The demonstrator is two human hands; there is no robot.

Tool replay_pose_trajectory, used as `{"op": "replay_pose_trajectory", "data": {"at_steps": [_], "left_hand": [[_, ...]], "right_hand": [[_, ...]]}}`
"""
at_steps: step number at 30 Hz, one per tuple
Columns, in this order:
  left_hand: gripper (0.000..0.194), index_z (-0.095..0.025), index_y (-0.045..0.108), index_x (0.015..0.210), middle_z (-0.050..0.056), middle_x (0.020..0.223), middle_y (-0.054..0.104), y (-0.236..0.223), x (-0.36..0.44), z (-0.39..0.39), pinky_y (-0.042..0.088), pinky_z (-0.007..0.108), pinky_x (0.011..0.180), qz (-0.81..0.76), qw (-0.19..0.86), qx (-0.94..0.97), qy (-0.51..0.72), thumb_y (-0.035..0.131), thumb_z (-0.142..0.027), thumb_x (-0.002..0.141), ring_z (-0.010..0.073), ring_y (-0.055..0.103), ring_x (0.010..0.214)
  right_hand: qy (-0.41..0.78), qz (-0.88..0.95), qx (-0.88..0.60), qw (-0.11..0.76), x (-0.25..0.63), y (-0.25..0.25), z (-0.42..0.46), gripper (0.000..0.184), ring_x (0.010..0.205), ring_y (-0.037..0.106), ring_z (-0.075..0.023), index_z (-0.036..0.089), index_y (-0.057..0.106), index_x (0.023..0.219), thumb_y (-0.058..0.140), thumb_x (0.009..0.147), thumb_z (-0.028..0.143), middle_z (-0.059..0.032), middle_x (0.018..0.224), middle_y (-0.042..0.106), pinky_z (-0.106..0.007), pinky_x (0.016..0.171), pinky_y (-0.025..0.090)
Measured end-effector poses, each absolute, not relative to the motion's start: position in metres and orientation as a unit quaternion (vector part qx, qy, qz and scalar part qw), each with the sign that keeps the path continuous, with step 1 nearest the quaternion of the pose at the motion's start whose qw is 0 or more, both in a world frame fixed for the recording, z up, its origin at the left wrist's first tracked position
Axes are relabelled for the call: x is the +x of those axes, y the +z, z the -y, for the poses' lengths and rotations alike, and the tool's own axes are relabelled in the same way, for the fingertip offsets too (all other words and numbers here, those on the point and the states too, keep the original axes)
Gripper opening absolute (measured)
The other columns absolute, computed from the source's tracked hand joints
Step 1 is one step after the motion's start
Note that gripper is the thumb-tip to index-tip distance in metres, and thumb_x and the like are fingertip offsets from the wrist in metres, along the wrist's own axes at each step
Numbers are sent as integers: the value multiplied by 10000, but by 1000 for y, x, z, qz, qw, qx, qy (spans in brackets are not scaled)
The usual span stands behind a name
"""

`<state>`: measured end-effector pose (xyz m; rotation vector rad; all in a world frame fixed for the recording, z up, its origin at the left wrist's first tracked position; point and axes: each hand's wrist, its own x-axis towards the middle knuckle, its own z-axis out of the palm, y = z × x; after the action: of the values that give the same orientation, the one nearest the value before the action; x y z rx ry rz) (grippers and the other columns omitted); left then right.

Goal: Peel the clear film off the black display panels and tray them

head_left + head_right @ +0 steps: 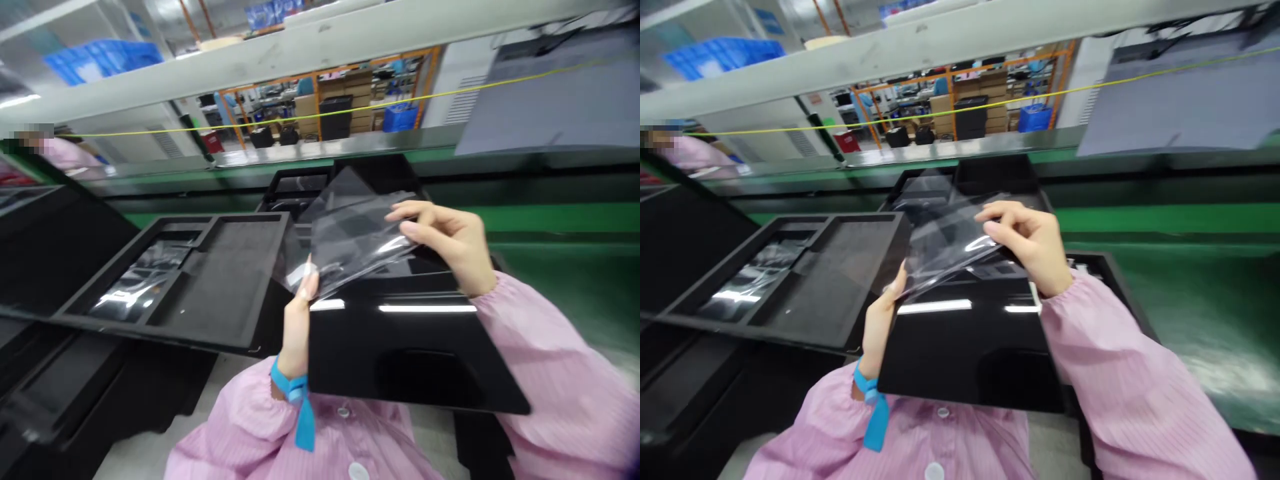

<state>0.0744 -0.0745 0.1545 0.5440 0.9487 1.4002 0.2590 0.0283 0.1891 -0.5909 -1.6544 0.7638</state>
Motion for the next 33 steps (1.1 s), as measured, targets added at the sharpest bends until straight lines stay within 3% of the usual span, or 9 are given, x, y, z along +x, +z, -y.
{"op": "replay_pose_trajectory", "data": {"at_steps": [5, 9, 16, 19, 21, 23, 26, 29, 33], "left_hand": [[626, -255, 263, 1478, 0, 1389, 547, 175, 80, 77, 261, 416, 1156, -365, 608, 223, 669, 500, -250, 898, 248, 349, 1375], [614, -257, 292, 1466, -23, 1351, 584, 176, 75, 77, 200, 397, 1171, -320, 605, 243, 687, 502, -197, 892, 228, 317, 1389], [558, -271, 453, 1384, -54, 1398, 534, 181, 59, 86, 183, 344, 1179, -341, 614, 206, 682, 583, -187, 848, 201, 311, 1401], [585, -204, 477, 1371, -12, 1292, 630, 189, 37, 89, 254, 346, 1159, -405, 601, 180, 665, 629, -173, 807, 223, 438, 1330], [601, -171, 456, 1386, 1, 1258, 654, 198, 13, 88, 304, 337, 1136, -441, 544, 203, 684, 632, -175, 812, 231, 476, 1299], [609, -186, 406, 1417, -32, 1307, 617, 208, -17, 83, 312, 274, 1123, -450, 449, 252, 730, 588, -128, 838, 194, 422, 1338], [661, -262, 334, 1447, -108, 1404, 518, 219, -69, 71, 291, 158, 1096, -441, 326, 295, 782, 504, -32, 851, 98, 327, 1384], [623, -335, 424, 1384, -157, 1477, 409, 218, -116, 62, 315, 108, 1055, -472, 278, 354, 758, 502, -32, 845, 64, 329, 1378], [503, -286, 576, 1255, -68, 1363, 570, 193, -152, 61, 423, 210, 1009, -613, 305, 328, 652, 585, -74, 799, 149, 503, 1266]], "right_hand": [[327, 699, -205, 602, 251, 180, -43, 285, 916, 636, -194, 192, 518, 508, 677, 744, 174, -14, 813, 683, -322, 906, 455], [311, 698, -232, 602, 245, 179, -44, 345, 880, 634, -212, 199, 513, 498, 735, 750, 279, -24, 768, 657, -407, 948, 447], [316, 701, -258, 585, 235, 178, -39, 379, 889, 636, -252, 201, 508, 515, 761, 745, 363, -69, 812, 675, -424, 887, 471], [373, 723, -259, 520, 231, 168, -41, 246, 1071, 583, -252, 231, 609, 812, 640, 857, 471, -88, 1136, 634, -395, 900, 478], [358, 782, -256, 441, 231, 155, -48, 349, 1208, 493, -236, 272, 554, 1133, 459, 938, 545, -81, 1309, 525, -392, 971, 453], [257, 866, -287, 319, 233, 135, -60, 465, 1249, 452, -225, 264, 456, 1289, 322, 961, 565, -76, 1350, 484, -386, 1026, 420], [117, 909, -369, 157, 240, 96, -84, 520, 1098, 561, -315, 161, 524, 1223, 310, 914, 519, -155, 1179, 592, -494, 959, 457], [58, 894, -429, 113, 247, 62, -101, 488, 919, 599, -424, 68, 585, 1099, 319, 855, 397, -247, 988, 629, -610, 759, 481], [14, 902, -420, 94, 246, 48, -105, 468, 965, 572, -423, 61, 573, 1142, 334, 856, 345, -243, 1041, 613, -582, 754, 478]]}}
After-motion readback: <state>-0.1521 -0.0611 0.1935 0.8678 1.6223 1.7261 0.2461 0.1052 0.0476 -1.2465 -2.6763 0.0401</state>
